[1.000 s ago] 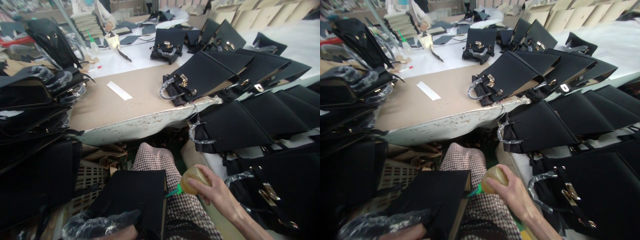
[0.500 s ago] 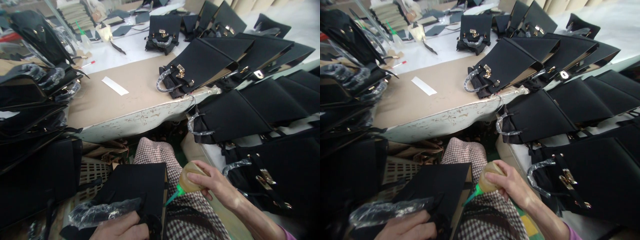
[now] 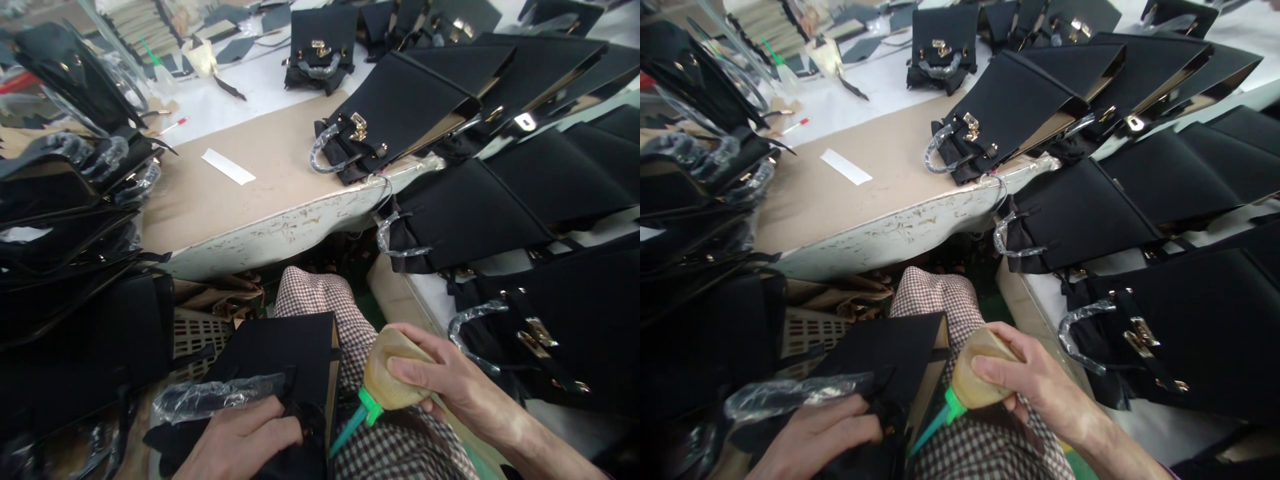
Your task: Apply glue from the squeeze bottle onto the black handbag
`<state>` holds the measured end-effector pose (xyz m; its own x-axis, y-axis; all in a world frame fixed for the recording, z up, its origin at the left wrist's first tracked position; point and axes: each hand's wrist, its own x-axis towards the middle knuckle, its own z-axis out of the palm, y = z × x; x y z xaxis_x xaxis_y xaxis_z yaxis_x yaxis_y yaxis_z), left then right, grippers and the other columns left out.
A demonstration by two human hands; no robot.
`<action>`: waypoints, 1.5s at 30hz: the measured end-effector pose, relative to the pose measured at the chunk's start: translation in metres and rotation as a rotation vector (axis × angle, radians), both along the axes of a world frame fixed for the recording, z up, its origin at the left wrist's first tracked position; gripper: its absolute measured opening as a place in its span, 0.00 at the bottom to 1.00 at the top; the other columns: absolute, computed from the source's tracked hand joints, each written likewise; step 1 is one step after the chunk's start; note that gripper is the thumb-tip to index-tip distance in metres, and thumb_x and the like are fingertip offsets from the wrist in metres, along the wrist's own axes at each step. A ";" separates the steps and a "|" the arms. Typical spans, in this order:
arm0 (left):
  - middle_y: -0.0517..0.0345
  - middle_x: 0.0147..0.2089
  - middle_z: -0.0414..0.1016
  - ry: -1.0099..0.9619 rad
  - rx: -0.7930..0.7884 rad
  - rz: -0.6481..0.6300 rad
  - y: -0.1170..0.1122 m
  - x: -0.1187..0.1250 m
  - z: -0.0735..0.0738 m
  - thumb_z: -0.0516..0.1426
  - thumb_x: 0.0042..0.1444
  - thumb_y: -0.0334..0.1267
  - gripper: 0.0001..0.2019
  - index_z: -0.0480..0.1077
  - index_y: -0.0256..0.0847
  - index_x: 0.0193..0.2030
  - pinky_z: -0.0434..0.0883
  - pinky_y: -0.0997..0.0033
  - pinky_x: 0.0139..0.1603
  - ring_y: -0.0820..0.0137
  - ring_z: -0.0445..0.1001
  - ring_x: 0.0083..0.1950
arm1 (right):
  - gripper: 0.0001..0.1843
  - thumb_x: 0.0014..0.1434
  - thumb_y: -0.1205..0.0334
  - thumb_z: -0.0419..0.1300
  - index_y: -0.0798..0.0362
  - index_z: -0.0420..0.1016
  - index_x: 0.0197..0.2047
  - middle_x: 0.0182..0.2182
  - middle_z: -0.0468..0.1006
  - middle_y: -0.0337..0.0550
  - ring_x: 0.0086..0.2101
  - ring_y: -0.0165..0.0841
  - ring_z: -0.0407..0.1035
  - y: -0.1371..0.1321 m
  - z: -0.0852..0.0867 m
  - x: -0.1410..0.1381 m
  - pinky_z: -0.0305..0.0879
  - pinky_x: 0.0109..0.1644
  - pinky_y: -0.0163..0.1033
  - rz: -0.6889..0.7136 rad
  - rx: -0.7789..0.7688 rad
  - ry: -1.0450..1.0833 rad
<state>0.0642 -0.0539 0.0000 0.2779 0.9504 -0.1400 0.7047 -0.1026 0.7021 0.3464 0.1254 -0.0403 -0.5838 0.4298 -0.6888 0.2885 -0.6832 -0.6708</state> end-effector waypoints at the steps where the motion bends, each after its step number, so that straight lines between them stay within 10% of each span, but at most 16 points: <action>1: 0.61 0.34 0.68 0.003 0.004 0.006 0.001 0.001 0.001 0.39 0.79 0.51 0.20 0.69 0.47 0.51 0.60 0.68 0.31 0.68 0.72 0.32 | 0.34 0.58 0.40 0.74 0.53 0.74 0.58 0.29 0.76 0.36 0.20 0.25 0.61 -0.002 0.002 0.000 0.56 0.19 0.27 0.002 -0.018 0.004; 11: 0.61 0.33 0.63 -0.037 0.001 -0.013 0.004 0.000 0.002 0.41 0.79 0.46 0.15 0.66 0.47 0.49 0.56 0.68 0.32 0.68 0.68 0.32 | 0.38 0.57 0.36 0.73 0.51 0.73 0.60 0.26 0.73 0.35 0.19 0.25 0.59 -0.015 0.010 0.006 0.54 0.19 0.29 -0.004 -0.026 -0.040; 25: 0.60 0.35 0.66 -0.047 -0.022 -0.040 0.005 -0.002 0.003 0.39 0.79 0.43 0.17 0.67 0.46 0.49 0.58 0.68 0.33 0.68 0.70 0.33 | 0.30 0.58 0.41 0.71 0.46 0.74 0.58 0.32 0.78 0.38 0.27 0.34 0.68 0.007 0.020 -0.005 0.59 0.23 0.33 0.107 0.347 -0.215; 32: 0.61 0.33 0.66 -0.014 0.020 -0.032 0.008 -0.001 0.002 0.40 0.79 0.49 0.18 0.67 0.47 0.49 0.58 0.68 0.32 0.68 0.71 0.32 | 0.41 0.54 0.40 0.73 0.45 0.69 0.66 0.30 0.78 0.38 0.23 0.31 0.63 -0.002 0.035 -0.005 0.55 0.20 0.32 0.056 0.142 -0.187; 39: 0.61 0.33 0.68 -0.050 0.082 0.035 0.010 -0.006 -0.005 0.44 0.78 0.49 0.14 0.67 0.47 0.48 0.59 0.68 0.33 0.68 0.70 0.32 | 0.26 0.54 0.38 0.73 0.53 0.79 0.39 0.19 0.66 0.35 0.18 0.25 0.51 -0.005 0.006 0.001 0.47 0.18 0.28 -0.343 -0.124 0.051; 45: 0.57 0.40 0.77 -0.149 0.115 0.188 0.004 -0.018 -0.016 0.53 0.75 0.41 0.06 0.70 0.48 0.47 0.65 0.69 0.40 0.67 0.76 0.38 | 0.16 0.62 0.49 0.69 0.55 0.80 0.41 0.29 0.63 0.38 0.20 0.23 0.43 -0.016 -0.010 -0.007 0.50 0.17 0.22 -0.818 -0.312 0.360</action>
<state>0.0460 -0.0501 -0.0162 0.1040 0.9946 0.0008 0.6082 -0.0642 0.7912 0.3392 0.1092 -0.0508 -0.3826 0.6269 -0.6787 -0.5486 -0.7452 -0.3790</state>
